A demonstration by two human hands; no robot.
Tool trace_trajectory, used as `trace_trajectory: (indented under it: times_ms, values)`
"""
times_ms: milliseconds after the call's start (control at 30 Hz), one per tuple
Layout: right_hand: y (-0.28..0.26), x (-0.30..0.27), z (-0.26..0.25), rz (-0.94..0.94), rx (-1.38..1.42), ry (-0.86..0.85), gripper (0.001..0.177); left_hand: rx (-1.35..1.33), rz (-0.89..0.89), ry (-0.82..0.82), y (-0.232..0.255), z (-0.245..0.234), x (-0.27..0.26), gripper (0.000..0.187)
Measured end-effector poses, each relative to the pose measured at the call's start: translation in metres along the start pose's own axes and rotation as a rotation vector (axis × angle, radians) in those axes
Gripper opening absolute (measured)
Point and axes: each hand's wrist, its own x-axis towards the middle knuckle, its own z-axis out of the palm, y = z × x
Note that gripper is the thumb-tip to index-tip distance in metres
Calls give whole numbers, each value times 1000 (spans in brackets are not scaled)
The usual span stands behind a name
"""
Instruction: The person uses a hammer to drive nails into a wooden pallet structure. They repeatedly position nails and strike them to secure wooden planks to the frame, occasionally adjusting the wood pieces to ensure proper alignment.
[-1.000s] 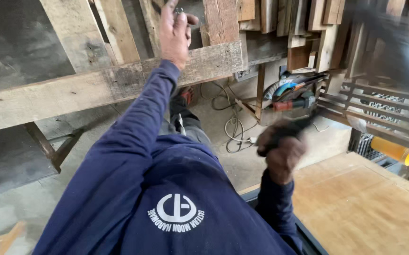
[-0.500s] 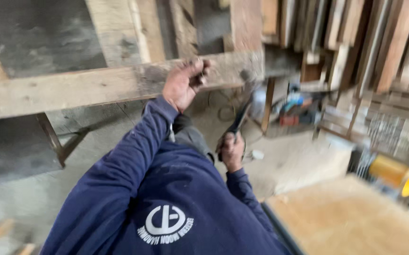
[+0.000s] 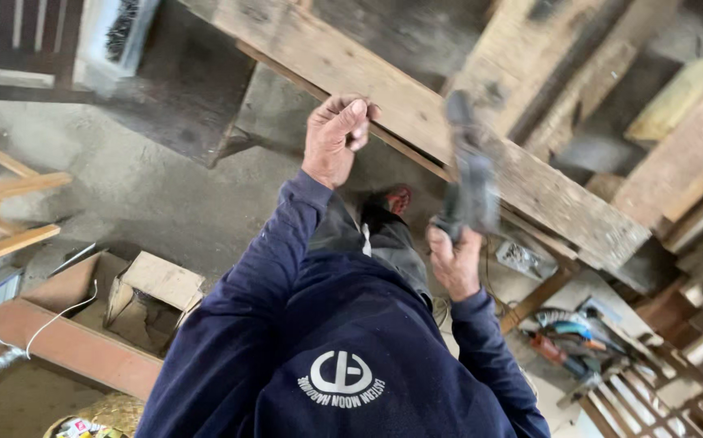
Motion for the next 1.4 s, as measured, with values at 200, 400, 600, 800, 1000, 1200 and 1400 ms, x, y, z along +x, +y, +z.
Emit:
trace_trajectory:
  times_ms: [200,400,600,800,1000,1200,1400]
  values:
    - [-22,27,97,193,-377,8,31,286,216,249,99,-89,42,17]
    - [-27,59,203,-217,-72,-48,40,669,443,211,169,-151,107,13]
    - [15,116,261,313,-382,135,34,1163,537,144,193,-169,115,14]
    - [-26,92,296,28,-326,89,31,1311,742,-34,198,-171,120,10]
    - [-29,101,317,56,-460,68,33,1317,733,-83,196,-189,123,12]
    - [-87,89,324,-290,-86,-23,40,597,252,295,156,-232,140,28]
    - [-67,111,322,-692,-126,-197,37,399,-179,660,124,-275,155,32]
